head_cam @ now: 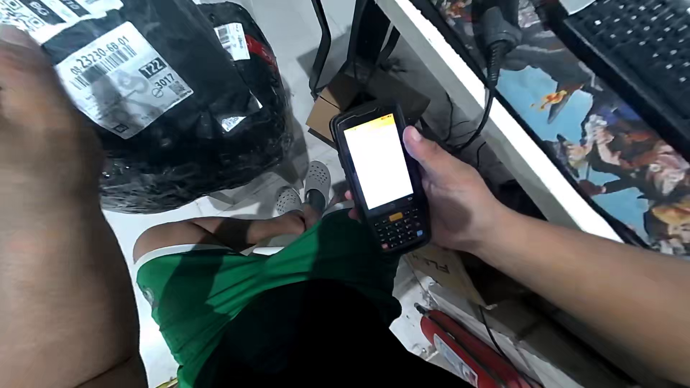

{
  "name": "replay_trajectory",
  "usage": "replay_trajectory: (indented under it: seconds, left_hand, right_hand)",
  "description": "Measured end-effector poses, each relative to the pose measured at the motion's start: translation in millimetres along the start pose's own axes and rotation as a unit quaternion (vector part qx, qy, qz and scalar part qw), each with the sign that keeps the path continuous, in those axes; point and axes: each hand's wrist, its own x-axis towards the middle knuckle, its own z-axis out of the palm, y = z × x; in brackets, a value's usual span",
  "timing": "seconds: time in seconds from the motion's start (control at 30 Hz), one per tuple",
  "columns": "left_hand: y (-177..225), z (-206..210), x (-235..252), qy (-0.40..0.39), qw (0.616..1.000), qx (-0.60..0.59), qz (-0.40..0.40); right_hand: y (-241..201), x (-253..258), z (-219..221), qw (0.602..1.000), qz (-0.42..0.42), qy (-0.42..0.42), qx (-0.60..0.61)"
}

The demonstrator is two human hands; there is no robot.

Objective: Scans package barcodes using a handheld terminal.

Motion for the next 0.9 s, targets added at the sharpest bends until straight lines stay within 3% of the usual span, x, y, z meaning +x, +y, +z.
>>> replay_trajectory:
  seconds: [0.07, 0.2, 0.3, 0.4, 0.47, 0.57, 0.77, 0.9]
  left_hand:
    - [17.9, 12.9, -11.3, -0.028, 0.995, -0.079, 0.052]
    - [61.7, 22.9, -26.9, -0.124, 0.964, -0.117, 0.202]
    - [90.6, 40.8, -64.1, -0.209, 0.935, -0.162, 0.235]
    - [87.0, 76.8, -110.2, -0.345, 0.896, -0.141, 0.242]
    - [66.8, 107.4, -137.1, -0.435, 0.870, -0.110, 0.206]
    - [26.3, 145.1, -168.9, -0.515, 0.850, -0.089, 0.066]
    - [-46.0, 194.3, -239.4, -0.487, 0.836, -0.120, -0.223]
    - [-52.0, 202.0, -247.0, -0.490, 0.822, -0.125, -0.263]
  right_hand:
    - [0.7, 0.0, -2.5, 1.000, -0.012, -0.015, 0.001]
    - [3.1, -0.3, -7.6, 1.000, 0.002, 0.004, -0.024]
    - [2.2, -0.4, -6.5, 0.999, -0.001, 0.015, -0.029]
    - [-1.6, 1.2, -4.4, 0.999, -0.028, -0.010, -0.024]
    - [-1.2, 2.0, -5.6, 0.999, -0.034, -0.014, -0.006]
    - [-0.6, 0.5, -5.9, 1.000, -0.022, 0.002, 0.003]
    - [0.7, 1.8, -4.8, 0.999, -0.017, 0.020, -0.025]
    - [0.4, 1.5, -4.1, 0.999, -0.031, 0.016, -0.026]
